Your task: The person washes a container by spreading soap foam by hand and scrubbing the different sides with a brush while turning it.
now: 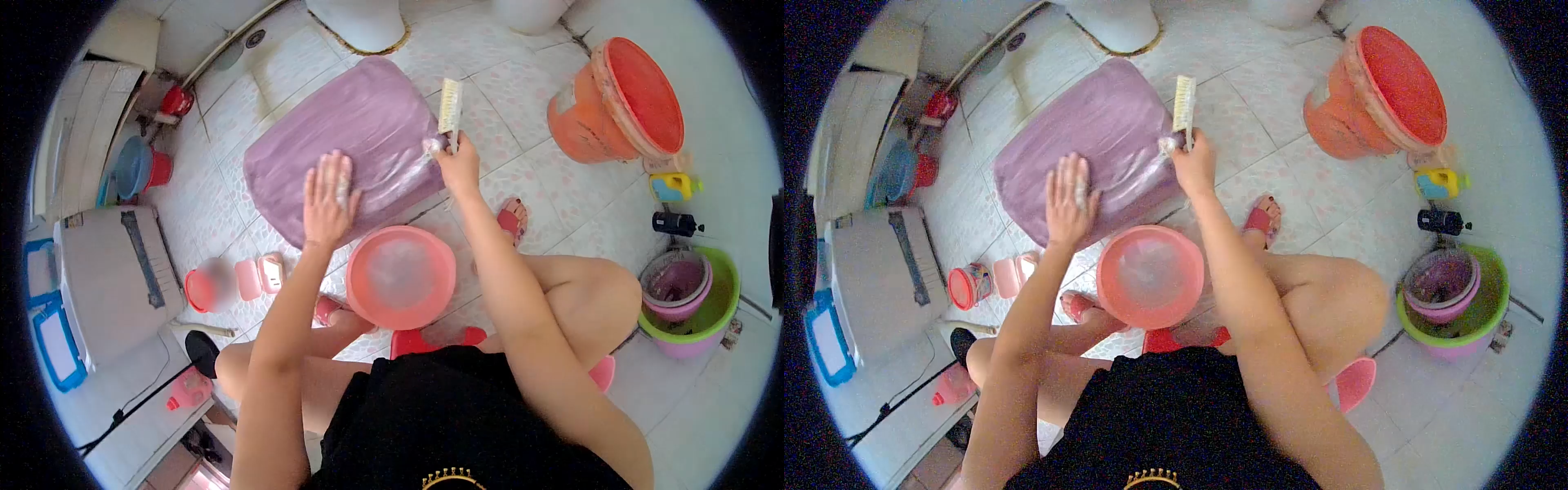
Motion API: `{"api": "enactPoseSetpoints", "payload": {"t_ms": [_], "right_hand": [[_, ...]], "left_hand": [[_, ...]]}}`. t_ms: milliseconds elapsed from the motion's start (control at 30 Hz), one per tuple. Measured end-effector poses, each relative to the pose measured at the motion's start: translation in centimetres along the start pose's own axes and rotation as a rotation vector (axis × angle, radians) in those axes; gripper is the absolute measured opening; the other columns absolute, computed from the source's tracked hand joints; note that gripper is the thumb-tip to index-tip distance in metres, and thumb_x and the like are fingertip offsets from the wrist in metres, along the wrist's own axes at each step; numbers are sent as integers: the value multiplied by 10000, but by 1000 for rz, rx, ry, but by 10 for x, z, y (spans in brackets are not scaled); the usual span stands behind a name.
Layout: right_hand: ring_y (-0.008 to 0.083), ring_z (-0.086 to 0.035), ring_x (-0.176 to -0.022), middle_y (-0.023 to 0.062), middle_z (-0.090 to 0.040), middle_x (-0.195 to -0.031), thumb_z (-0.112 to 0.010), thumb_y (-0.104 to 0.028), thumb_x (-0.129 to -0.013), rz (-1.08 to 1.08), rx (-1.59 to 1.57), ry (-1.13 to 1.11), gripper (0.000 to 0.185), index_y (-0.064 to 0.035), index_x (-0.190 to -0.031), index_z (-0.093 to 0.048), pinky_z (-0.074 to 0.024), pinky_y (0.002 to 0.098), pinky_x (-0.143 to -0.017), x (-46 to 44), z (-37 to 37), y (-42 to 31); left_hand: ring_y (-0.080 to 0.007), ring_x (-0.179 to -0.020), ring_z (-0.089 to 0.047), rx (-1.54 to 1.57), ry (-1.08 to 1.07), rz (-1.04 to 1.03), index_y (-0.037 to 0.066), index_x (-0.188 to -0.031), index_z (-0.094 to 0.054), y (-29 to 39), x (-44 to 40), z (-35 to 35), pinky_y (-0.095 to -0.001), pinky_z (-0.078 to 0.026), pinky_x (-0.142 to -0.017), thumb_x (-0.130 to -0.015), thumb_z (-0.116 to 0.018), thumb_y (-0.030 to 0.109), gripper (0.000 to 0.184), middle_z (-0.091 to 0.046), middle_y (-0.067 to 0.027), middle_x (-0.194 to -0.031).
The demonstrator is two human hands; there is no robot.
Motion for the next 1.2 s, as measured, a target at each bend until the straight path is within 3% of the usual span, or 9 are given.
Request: {"api": "enactPoseSetpoints", "payload": {"t_ms": [400, 500, 700, 733, 833, 867, 967, 1033, 1200], "right_hand": [[176, -562, -662, 87, -630, -754, -742, -124, -791, 16, -14, -8, 277, 17, -994, -617, -465, 317, -654, -2, -4, 2], [229, -620, -719, 127, -663, -815, -730, -130, -814, 41, -23, -13, 258, 20, -995, -623, -480, 349, -691, -3, -5, 6], [414, -650, -1008, 248, -655, -1143, -675, -162, -878, 147, 370, 19, 634, -48, -1427, -379, -488, 487, -858, 38, -18, -51], [425, -621, -1084, 262, -596, -1266, -647, -182, -899, 148, 381, -79, 808, -105, -1540, -161, -467, 515, -916, 44, -25, -56], [423, -603, -1127, 265, -548, -1339, -600, -232, -942, 266, 504, -18, 774, -120, -1557, -144, -455, 515, -941, 52, -37, -74], [352, -612, -1147, 208, -609, -1292, -471, -362, -1025, 281, 563, 14, 645, -164, -1565, -180, -461, 421, -943, 48, -39, -66], [329, -589, -1196, 168, -579, -1355, -489, -327, -1023, 64, 483, -133, 603, -183, -1554, -243, -458, 402, -967, 48, -27, -85], [330, -617, -1154, 158, -613, -1315, -517, -295, -1013, 236, 480, -17, 556, -209, -1529, -325, -461, 402, -958, 51, -36, -79], [375, -668, -1022, 197, -674, -1179, -556, -299, -989, 354, 512, -120, 565, -225, -1514, -359, -490, 440, -884, 88, -77, -93]], "left_hand": [[-354, -1345, -430, 56, 247, 367, -61, -1366, -481, -72, 23, 23, -483, -232, -1178, -928, -484, 181, 500, -515, -226, -1386], [-336, -1331, -446, 18, 235, 433, -44, -1348, -508, -65, 15, 20, -475, -259, -1166, -937, -470, 193, 476, -530, -215, -1372], [-316, -1250, -531, 53, 282, 380, -2, -1302, -563, -59, -2, 15, -453, -353, -1110, -936, -471, 192, 425, -582, -179, -1328], [-319, -1234, -543, 58, 292, 389, 6, -1300, -565, -59, -2, 16, -454, -362, -1103, -939, -464, 191, 417, -590, -171, -1323], [-303, -1240, -541, 105, 307, 413, 36, -1315, -556, -59, 1, 18, -468, -335, -1122, -936, -487, 202, 419, -591, -154, -1328], [-298, -1247, -536, 121, 318, 421, 43, -1320, -552, -60, 3, 18, -477, -322, -1129, -936, -494, 205, 421, -590, -150, -1329], [-289, -1270, -516, 89, 382, 534, 59, -1358, -520, -62, 13, 15, -520, -255, -1159, -934, -545, 217, 453, -600, -132, -1310], [-299, -1271, -515, 51, 454, 724, 58, -1382, -493, -64, 28, 16, -537, -242, -1160, -943, -541, 222, 471, -601, -138, -1309], [-415, -1352, -398, 922, 452, 1087, -33, -1474, -321, -60, 66, 4, -396, -341, -1113, -926, -635, 305, 716, -409, -278, -1466]]}}
Point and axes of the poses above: each hand's wrist, its own x-axis away from the middle knuckle, its own z-axis out of the back of the hand, y = z × x, the point moved 2 cm from there along -x, towards the middle knuckle
